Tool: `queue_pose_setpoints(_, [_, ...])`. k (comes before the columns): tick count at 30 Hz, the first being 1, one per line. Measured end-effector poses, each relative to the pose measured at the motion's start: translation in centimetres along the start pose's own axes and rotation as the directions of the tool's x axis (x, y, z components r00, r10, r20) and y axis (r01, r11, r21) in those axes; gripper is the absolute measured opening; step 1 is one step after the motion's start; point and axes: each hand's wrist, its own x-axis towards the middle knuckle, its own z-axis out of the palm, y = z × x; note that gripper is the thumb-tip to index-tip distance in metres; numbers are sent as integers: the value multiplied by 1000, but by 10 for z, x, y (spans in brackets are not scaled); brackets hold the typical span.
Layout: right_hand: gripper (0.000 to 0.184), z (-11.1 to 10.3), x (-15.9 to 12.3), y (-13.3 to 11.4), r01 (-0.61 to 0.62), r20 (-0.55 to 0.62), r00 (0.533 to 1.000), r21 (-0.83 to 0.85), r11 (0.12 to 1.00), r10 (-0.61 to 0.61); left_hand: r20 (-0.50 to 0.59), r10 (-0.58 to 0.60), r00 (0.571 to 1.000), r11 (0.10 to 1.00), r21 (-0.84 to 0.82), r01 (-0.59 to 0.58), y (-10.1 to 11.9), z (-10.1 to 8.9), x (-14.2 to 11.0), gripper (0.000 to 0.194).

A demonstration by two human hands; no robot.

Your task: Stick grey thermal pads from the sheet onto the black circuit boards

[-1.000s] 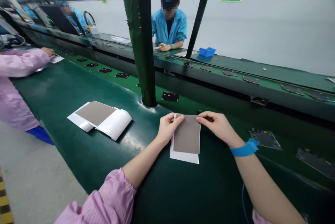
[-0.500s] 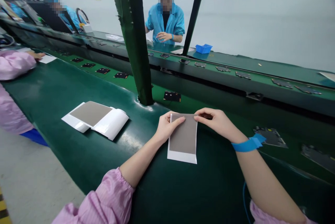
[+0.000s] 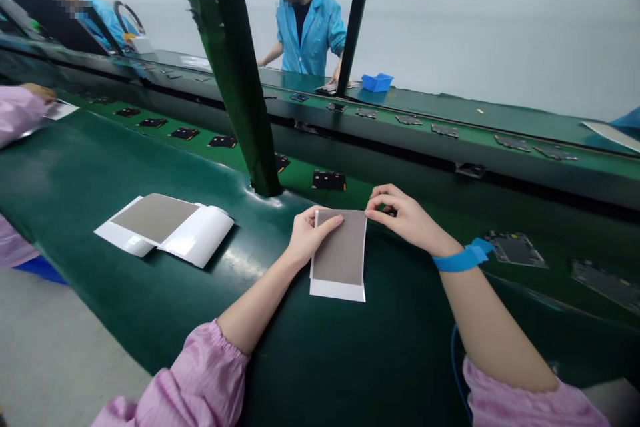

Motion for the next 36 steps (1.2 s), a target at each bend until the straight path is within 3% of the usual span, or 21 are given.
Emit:
queue_pose_setpoints(4, [49, -10, 1, 9, -30, -61, 998, 28, 999, 31, -4, -51, 999, 997, -55, 51, 0, 0, 0, 31])
queue_pose_setpoints(9, [54, -53, -14, 52, -188, -218, 962, -79, 979, 167, 0, -97, 995, 994, -52, 97, -1, -1, 1, 33])
queue_pose_setpoints(13, [55, -80, -37, 92, -392, -165, 917, -199, 898, 364, 21, -80, 997, 996, -32, 81, -5, -2, 2, 31])
queue_pose_setpoints(17, [55, -87, -56, 117, -463, -114, 886, -189, 866, 449, 20, -80, 997, 997, 1, 80, -7, -3, 3, 30])
queue_pose_setpoints(25, [54, -92, -64, 129, -428, -56, 901, -261, 865, 429, 6, -72, 997, 997, 19, 72, -6, -2, 3, 32])
queue_pose_setpoints(28, [52, -94, -67, 129, -533, -75, 845, -198, 822, 530, 13, -70, 997, 997, 18, 70, -7, -3, 3, 32])
queue_pose_setpoints(31, [53, -94, -64, 118, -631, -220, 769, -108, 768, 601, 21, -65, 998, 998, 28, 64, -7, -2, 2, 31])
queue_pose_setpoints(33, [49, -88, -53, 100, -577, -251, 805, -116, 809, 538, 31, -64, 997, 998, 31, 63, -6, -2, 2, 31])
queue_pose_setpoints(36, [44, -66, -29, 58, -316, -162, 942, -144, 938, 293, 43, -65, 997, 998, 18, 65, -4, 0, 1, 31])
